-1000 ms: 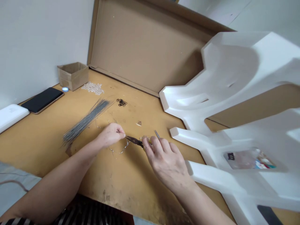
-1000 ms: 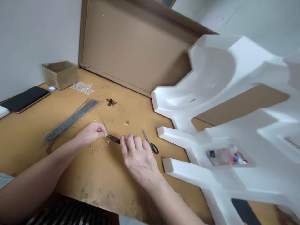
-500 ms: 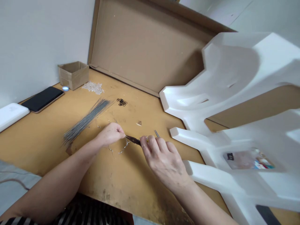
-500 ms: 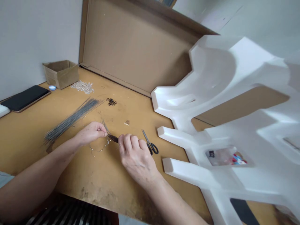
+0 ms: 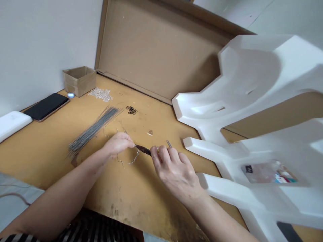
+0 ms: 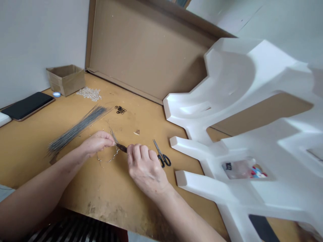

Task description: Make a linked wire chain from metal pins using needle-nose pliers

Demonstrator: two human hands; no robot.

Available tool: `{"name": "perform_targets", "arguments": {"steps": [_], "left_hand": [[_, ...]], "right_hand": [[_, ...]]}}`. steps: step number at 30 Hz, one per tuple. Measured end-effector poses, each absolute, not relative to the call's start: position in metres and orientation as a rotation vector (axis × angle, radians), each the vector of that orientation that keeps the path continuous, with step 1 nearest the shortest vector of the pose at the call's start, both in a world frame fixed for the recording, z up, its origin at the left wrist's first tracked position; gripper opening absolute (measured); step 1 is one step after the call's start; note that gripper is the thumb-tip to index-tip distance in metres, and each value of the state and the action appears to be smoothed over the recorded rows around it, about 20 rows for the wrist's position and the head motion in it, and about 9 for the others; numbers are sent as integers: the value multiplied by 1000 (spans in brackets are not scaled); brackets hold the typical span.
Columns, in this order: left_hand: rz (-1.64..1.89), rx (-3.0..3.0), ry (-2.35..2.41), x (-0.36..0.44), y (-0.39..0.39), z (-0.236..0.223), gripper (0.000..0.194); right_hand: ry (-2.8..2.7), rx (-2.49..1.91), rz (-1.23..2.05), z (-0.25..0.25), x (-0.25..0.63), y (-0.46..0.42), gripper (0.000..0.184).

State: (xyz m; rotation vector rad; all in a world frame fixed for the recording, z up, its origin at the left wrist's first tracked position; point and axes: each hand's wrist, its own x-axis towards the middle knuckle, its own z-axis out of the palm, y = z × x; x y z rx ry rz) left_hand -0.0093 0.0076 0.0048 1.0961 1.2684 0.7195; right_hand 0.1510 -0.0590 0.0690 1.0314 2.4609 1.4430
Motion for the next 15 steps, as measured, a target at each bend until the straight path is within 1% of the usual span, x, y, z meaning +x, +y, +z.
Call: {"name": "perform_targets", "arguments": {"steps": [7, 12, 15], "left_hand": [[728, 1036, 1220, -8, 7, 7, 11], [766, 1095, 1271, -7, 6, 2, 6], [793, 1171, 1201, -7, 7, -5, 5]], "right_hand": [[2498, 1056, 1458, 67, 152, -57, 24], [2600, 1132, 1304, 67, 156, -56, 21], [2639, 1195, 1178, 69, 160, -54, 22]]}}
